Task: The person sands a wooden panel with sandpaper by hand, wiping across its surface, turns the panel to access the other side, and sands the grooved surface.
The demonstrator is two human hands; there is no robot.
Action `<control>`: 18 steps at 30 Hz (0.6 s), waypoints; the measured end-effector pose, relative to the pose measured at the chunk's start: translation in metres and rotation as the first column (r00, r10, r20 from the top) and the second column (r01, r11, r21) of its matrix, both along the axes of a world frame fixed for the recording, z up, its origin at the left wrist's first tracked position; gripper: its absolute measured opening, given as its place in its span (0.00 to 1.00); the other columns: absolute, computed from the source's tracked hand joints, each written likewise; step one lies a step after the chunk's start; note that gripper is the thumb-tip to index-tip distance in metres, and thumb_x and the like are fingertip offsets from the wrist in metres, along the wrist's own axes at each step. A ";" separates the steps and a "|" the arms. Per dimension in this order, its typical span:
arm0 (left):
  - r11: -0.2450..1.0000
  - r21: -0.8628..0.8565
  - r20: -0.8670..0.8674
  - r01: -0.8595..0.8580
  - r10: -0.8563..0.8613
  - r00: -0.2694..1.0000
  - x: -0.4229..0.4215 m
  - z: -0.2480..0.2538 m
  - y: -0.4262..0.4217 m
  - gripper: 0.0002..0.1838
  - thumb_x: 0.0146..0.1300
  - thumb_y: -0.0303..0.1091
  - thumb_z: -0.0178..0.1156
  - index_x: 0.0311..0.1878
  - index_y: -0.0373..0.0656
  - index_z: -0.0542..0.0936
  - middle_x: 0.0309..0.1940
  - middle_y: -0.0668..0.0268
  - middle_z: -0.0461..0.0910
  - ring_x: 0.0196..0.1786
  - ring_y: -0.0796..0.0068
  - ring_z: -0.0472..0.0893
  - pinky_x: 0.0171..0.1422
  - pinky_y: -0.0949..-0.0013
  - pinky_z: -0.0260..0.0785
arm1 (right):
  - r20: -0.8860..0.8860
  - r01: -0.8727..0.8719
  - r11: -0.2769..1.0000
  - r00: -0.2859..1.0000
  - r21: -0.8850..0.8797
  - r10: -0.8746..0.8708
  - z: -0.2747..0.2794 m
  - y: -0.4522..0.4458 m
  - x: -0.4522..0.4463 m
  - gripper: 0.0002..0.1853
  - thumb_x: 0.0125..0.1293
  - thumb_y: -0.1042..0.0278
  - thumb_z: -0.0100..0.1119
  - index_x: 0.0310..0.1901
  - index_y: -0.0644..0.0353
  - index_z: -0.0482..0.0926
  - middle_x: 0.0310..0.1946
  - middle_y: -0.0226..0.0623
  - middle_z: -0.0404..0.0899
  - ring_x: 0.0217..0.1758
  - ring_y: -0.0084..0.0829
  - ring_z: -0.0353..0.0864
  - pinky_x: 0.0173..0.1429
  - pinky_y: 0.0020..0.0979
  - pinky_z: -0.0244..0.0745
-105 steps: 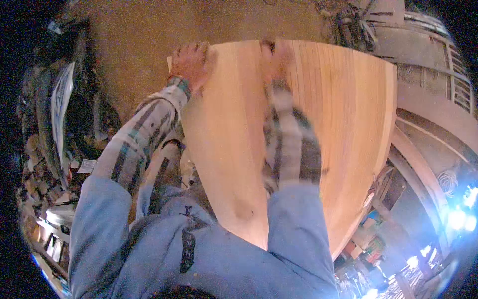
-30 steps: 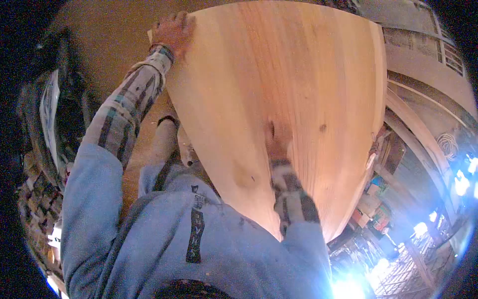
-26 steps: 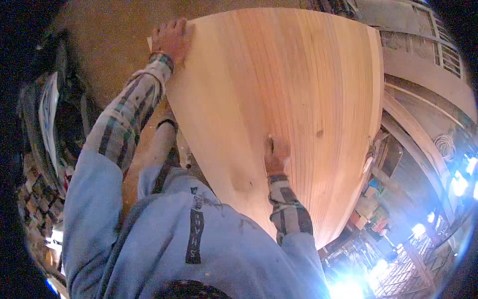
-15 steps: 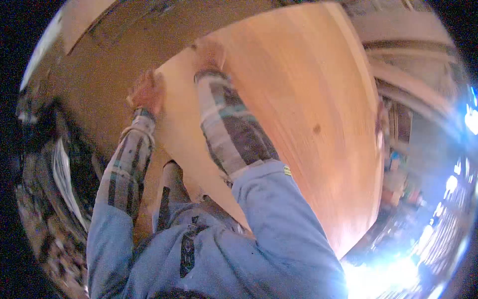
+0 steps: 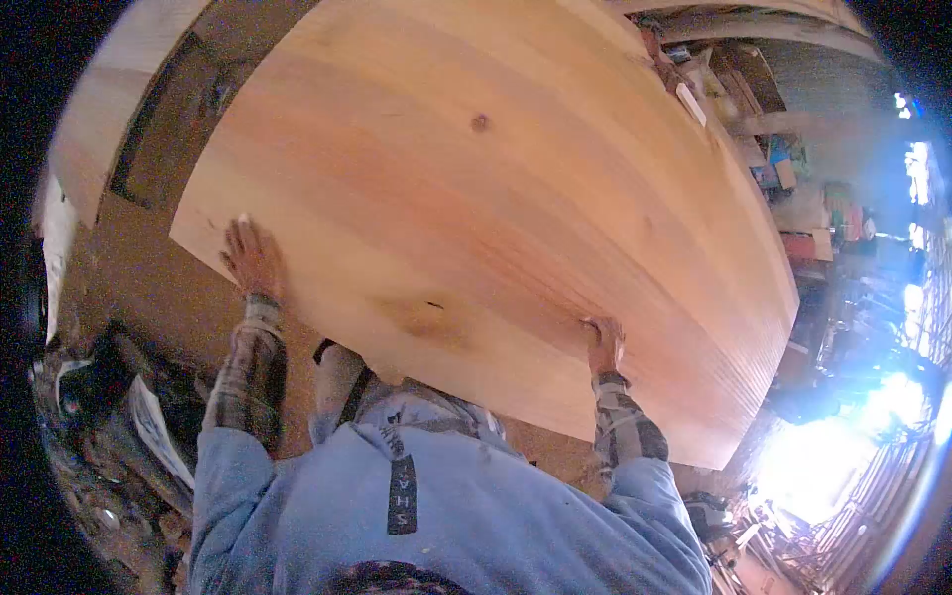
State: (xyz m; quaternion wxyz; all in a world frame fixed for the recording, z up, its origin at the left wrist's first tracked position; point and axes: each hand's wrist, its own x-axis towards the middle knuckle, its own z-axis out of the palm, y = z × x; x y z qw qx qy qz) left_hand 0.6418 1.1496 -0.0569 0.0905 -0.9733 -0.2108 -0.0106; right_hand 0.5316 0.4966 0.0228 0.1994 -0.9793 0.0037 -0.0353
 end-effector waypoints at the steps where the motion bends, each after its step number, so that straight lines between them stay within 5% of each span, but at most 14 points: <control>1: 1.000 0.012 0.003 0.007 -0.007 1.000 -0.003 0.008 -0.018 0.32 0.75 0.55 0.39 0.77 0.51 0.56 0.79 0.58 0.48 0.81 0.57 0.46 0.81 0.44 0.32 | -0.060 0.061 0.997 0.997 0.040 -0.058 0.004 0.016 0.008 0.09 0.55 0.71 0.67 0.39 0.54 0.85 0.37 0.41 0.81 0.41 0.41 0.79 0.46 0.41 0.73; 2: 0.994 -0.111 0.074 -0.007 0.016 0.997 -0.005 0.014 -0.030 0.32 0.75 0.56 0.39 0.77 0.52 0.57 0.79 0.58 0.48 0.81 0.58 0.45 0.81 0.43 0.32 | -0.127 0.127 0.989 0.985 0.077 -0.117 0.003 0.036 0.016 0.10 0.54 0.71 0.67 0.40 0.54 0.85 0.38 0.42 0.81 0.41 0.43 0.79 0.47 0.42 0.73; 3: 0.972 -0.235 0.142 -0.012 0.046 0.989 -0.005 0.017 -0.031 0.32 0.75 0.56 0.39 0.77 0.52 0.57 0.79 0.59 0.48 0.81 0.58 0.45 0.81 0.43 0.31 | -0.045 -0.103 0.994 0.994 0.032 0.104 -0.040 0.043 0.022 0.13 0.56 0.69 0.65 0.45 0.55 0.84 0.39 0.44 0.81 0.44 0.46 0.78 0.50 0.45 0.72; 8: 0.982 -0.187 0.109 -0.012 0.033 0.993 -0.002 0.025 -0.046 0.32 0.75 0.57 0.39 0.77 0.53 0.58 0.79 0.60 0.48 0.81 0.59 0.46 0.80 0.42 0.31 | 0.061 -0.445 0.863 0.894 0.239 0.444 -0.103 0.265 0.159 0.14 0.69 0.63 0.49 0.51 0.52 0.80 0.52 0.42 0.77 0.60 0.41 0.73 0.64 0.44 0.66; 9: 0.983 -0.183 0.099 -0.023 0.042 0.994 -0.002 0.023 -0.046 0.32 0.75 0.58 0.39 0.77 0.54 0.58 0.79 0.60 0.49 0.81 0.58 0.46 0.80 0.42 0.32 | 0.074 -0.477 0.866 0.879 0.148 0.471 -0.098 0.309 0.184 0.14 0.71 0.62 0.46 0.52 0.52 0.79 0.55 0.41 0.77 0.63 0.40 0.72 0.67 0.43 0.65; 11: 0.977 -0.214 0.107 -0.016 0.040 0.993 -0.004 0.023 -0.051 0.32 0.75 0.58 0.39 0.77 0.54 0.57 0.79 0.61 0.49 0.81 0.59 0.46 0.80 0.42 0.32 | -0.215 -0.351 0.929 0.905 0.116 0.368 -0.014 0.354 0.212 0.12 0.68 0.62 0.49 0.48 0.52 0.80 0.49 0.40 0.79 0.59 0.42 0.73 0.64 0.42 0.65; 12: 0.968 -0.249 0.122 -0.020 0.052 0.991 -0.003 0.025 -0.050 0.33 0.75 0.58 0.39 0.77 0.54 0.57 0.79 0.61 0.48 0.81 0.59 0.46 0.80 0.43 0.32 | -0.219 -0.333 0.935 0.910 0.119 0.352 -0.044 0.340 0.199 0.12 0.68 0.62 0.49 0.48 0.52 0.80 0.49 0.40 0.79 0.59 0.42 0.73 0.64 0.42 0.65; 13: 0.968 -0.252 0.117 -0.009 0.039 0.992 -0.005 0.026 -0.049 0.33 0.75 0.58 0.39 0.77 0.54 0.57 0.79 0.61 0.48 0.81 0.59 0.46 0.80 0.43 0.32 | -0.059 -0.220 0.719 0.938 0.659 0.341 -0.098 0.317 0.176 0.13 0.70 0.59 0.49 0.49 0.52 0.79 0.51 0.41 0.78 0.59 0.42 0.73 0.65 0.42 0.65; 14: 0.965 -0.261 0.135 0.013 0.023 0.991 -0.005 0.026 -0.050 0.33 0.75 0.58 0.39 0.77 0.53 0.57 0.79 0.61 0.49 0.81 0.59 0.46 0.80 0.43 0.32 | -0.010 -0.249 0.693 0.938 0.676 0.347 -0.108 0.279 0.153 0.13 0.69 0.59 0.51 0.50 0.51 0.79 0.51 0.40 0.78 0.60 0.42 0.72 0.66 0.44 0.64; 16: 0.959 -0.282 0.143 0.029 0.012 0.990 -0.017 0.019 -0.052 0.33 0.75 0.58 0.39 0.77 0.53 0.56 0.79 0.60 0.49 0.81 0.58 0.46 0.81 0.43 0.31 | 0.043 -0.357 0.915 0.934 0.188 0.356 -0.089 0.170 0.088 0.13 0.67 0.59 0.54 0.51 0.48 0.80 0.52 0.37 0.77 0.61 0.43 0.71 0.67 0.46 0.62; 18: 0.970 -0.216 0.117 0.112 -0.089 0.989 -0.033 0.015 -0.060 0.34 0.75 0.58 0.39 0.77 0.51 0.55 0.79 0.59 0.49 0.81 0.57 0.45 0.81 0.43 0.31 | -0.006 -0.296 0.954 0.955 -0.052 0.296 -0.059 0.063 0.035 0.15 0.65 0.59 0.57 0.52 0.46 0.80 0.53 0.34 0.77 0.62 0.43 0.69 0.69 0.49 0.59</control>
